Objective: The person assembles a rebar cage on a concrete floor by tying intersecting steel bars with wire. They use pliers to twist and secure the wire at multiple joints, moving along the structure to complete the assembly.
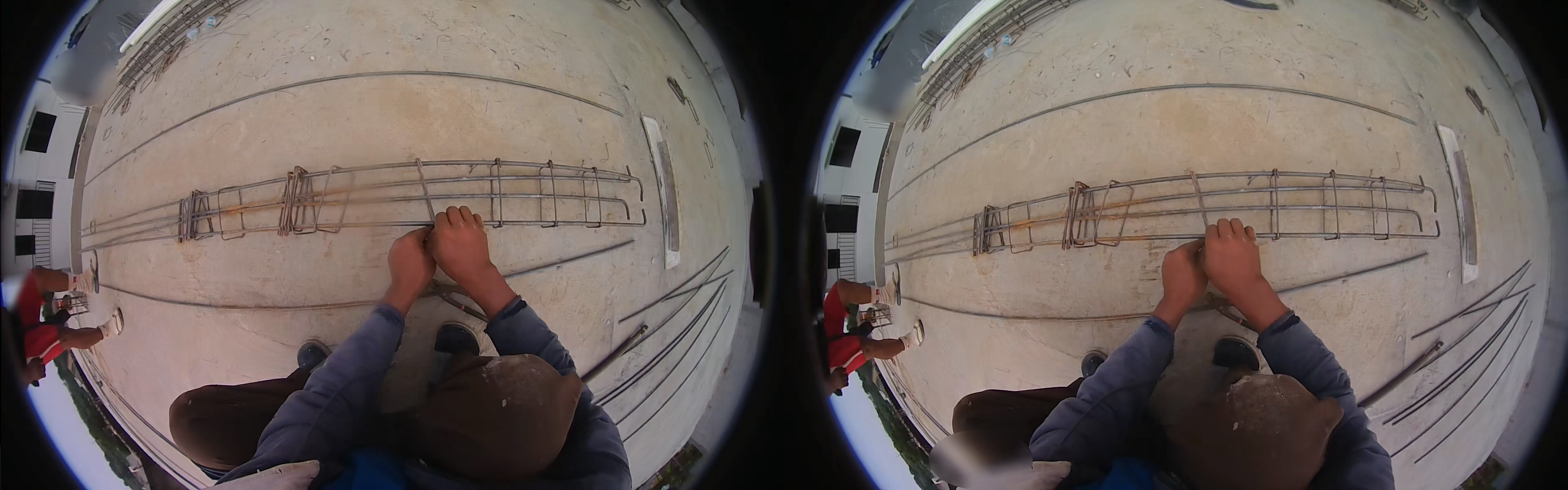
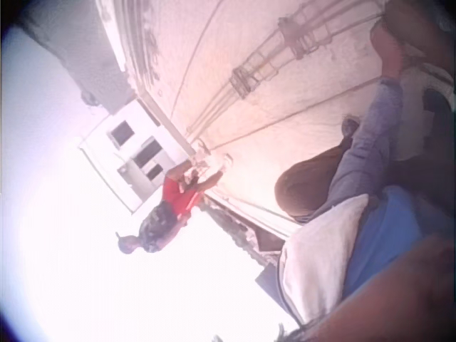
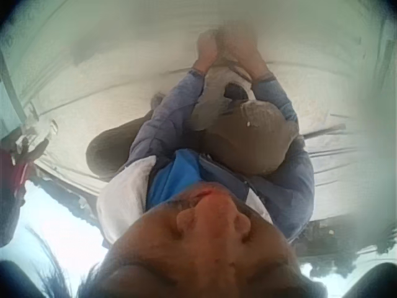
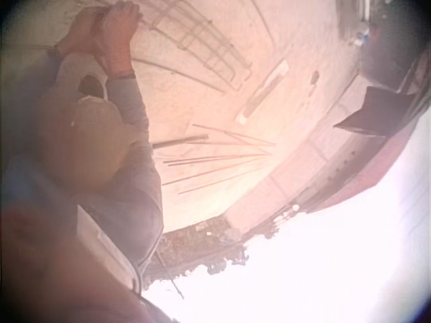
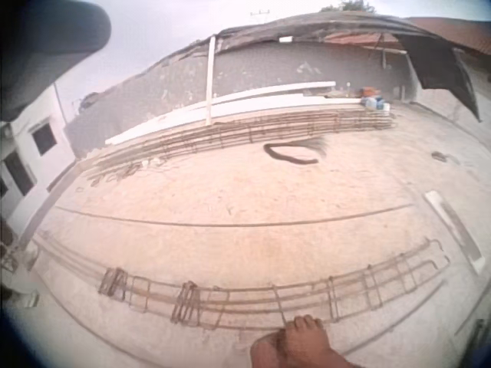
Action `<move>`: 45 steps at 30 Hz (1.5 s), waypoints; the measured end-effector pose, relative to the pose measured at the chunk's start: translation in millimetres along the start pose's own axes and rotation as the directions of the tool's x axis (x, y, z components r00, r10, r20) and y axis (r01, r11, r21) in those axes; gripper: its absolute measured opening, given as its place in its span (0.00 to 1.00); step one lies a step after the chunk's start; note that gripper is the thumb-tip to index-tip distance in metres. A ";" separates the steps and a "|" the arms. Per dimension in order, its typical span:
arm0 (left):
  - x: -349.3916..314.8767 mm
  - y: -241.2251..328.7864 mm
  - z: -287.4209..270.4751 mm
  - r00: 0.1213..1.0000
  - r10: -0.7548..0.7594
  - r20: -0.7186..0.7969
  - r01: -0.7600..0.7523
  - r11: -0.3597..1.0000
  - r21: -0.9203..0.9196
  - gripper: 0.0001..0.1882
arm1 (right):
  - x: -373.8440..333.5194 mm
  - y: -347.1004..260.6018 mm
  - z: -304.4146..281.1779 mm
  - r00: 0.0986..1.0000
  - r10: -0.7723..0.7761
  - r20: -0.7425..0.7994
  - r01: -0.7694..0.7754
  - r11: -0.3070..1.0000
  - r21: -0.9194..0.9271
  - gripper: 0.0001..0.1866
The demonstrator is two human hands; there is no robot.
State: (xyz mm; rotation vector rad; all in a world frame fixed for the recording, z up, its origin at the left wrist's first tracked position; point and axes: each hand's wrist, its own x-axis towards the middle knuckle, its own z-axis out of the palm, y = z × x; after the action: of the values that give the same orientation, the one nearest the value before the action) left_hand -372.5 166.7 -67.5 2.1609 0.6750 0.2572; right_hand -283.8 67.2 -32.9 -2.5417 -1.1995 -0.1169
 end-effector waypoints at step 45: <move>46.8 11.3 -48.0 0.927 0.128 0.353 -0.200 0.964 0.174 0.14 | -28.8 7.2 5.1 0.927 0.372 0.050 -0.374 0.907 0.191 0.11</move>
State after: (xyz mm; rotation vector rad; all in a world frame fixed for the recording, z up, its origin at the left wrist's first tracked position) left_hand -348.4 218.6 -30.8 2.3876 0.3329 -0.1056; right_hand -297.0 43.4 -45.6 -2.5410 -0.6676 0.1044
